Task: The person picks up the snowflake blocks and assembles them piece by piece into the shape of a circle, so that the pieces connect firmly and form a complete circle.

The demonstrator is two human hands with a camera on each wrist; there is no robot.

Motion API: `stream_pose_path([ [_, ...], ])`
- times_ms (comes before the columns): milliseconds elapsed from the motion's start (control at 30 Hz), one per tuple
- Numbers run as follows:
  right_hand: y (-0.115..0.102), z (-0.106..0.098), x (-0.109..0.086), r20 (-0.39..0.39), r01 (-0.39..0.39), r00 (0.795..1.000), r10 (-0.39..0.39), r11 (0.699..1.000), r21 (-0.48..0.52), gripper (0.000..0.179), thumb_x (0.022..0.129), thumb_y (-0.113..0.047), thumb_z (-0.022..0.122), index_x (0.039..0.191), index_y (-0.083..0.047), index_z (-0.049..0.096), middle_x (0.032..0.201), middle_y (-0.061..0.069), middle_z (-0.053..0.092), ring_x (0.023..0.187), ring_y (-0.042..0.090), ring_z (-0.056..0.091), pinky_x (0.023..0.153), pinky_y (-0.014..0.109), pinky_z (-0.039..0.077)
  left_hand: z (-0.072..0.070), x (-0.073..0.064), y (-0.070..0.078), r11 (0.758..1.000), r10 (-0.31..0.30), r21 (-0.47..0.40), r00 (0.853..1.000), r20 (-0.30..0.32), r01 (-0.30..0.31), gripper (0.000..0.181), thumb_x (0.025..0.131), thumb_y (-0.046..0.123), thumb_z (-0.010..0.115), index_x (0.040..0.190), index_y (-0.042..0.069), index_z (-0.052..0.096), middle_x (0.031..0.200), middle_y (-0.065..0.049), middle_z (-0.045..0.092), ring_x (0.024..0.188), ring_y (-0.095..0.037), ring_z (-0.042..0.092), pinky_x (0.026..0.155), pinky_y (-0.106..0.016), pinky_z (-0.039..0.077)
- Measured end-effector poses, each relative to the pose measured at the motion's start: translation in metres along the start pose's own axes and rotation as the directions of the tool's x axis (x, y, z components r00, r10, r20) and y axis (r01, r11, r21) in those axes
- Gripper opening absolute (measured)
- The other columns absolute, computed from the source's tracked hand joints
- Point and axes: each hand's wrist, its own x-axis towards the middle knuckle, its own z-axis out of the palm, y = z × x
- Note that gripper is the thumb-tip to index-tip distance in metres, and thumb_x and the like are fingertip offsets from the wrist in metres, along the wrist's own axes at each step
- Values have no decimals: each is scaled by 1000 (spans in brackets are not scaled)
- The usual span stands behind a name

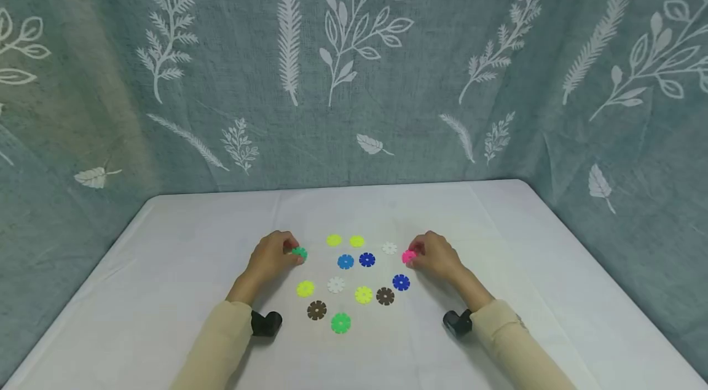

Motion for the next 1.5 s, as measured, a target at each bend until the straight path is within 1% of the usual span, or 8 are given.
stream_pose_path([
  [233,-20,-10,-6,24,-9,1000,4,973,230,10,80,-2,65,90,-1,66,69,5,64,63,13,56,59,25,44,-5,-16,22,988,108,-105,991,-81,-116,11,76,8,72,78,5,62,72,-3,62,64,-12,53,59,-25,42],
  [500,-76,-17,-21,179,-172,980,87,823,542,19,86,-15,62,99,-2,64,76,2,68,71,12,64,70,33,48,2,-42,80,907,208,-339,966,-153,-249,8,77,9,72,77,7,64,75,-4,67,65,-9,61,60,-19,48],
  [767,-94,-14,-30,214,-168,976,35,742,649,23,85,-17,63,99,2,63,73,0,65,67,11,61,60,24,44,5,-51,91,901,244,-317,951,-190,-295,9,75,9,73,76,7,65,73,-3,68,64,-13,62,59,-19,48],
  [933,-97,-13,-36,222,-148,975,0,744,652,24,84,-15,64,98,5,63,69,-2,64,64,10,60,58,23,43,8,-58,98,904,334,-178,901,-276,-389,10,72,7,76,74,8,66,69,1,68,64,-8,60,64,-22,49],
  [1167,-101,-9,-42,204,-78,977,-59,793,604,19,84,-10,63,94,6,65,72,2,67,63,11,61,68,33,51,13,-69,100,854,474,-27,799,-369,-519,11,69,5,77,71,6,66,68,-2,69,61,-10,63,60,-23,51],
  [1233,-100,-6,-42,200,-32,974,-107,809,587,15,83,-6,63,92,6,64,73,6,67,62,12,62,68,36,52,12,-72,98,850,497,-10,808,-317,-527,11,69,6,77,71,7,65,68,-1,69,61,-9,63,59,-23,49],
  [1400,-96,-1,-40,172,97,960,-220,840,533,11,82,-1,65,89,6,64,72,14,67,62,15,63,68,41,53,5,-69,89,889,409,-194,910,-69,-415,8,75,17,74,76,11,68,72,2,69,67,-8,61,64,-22,48],
  [1500,-95,1,-38,165,137,952,-258,839,527,12,81,0,65,91,6,63,71,15,67,61,13,62,69,42,53,2,-61,84,886,339,-355,939,54,-299,17,83,23,67,84,7,71,77,-3,69,71,-14,62,65,-23,49],
])
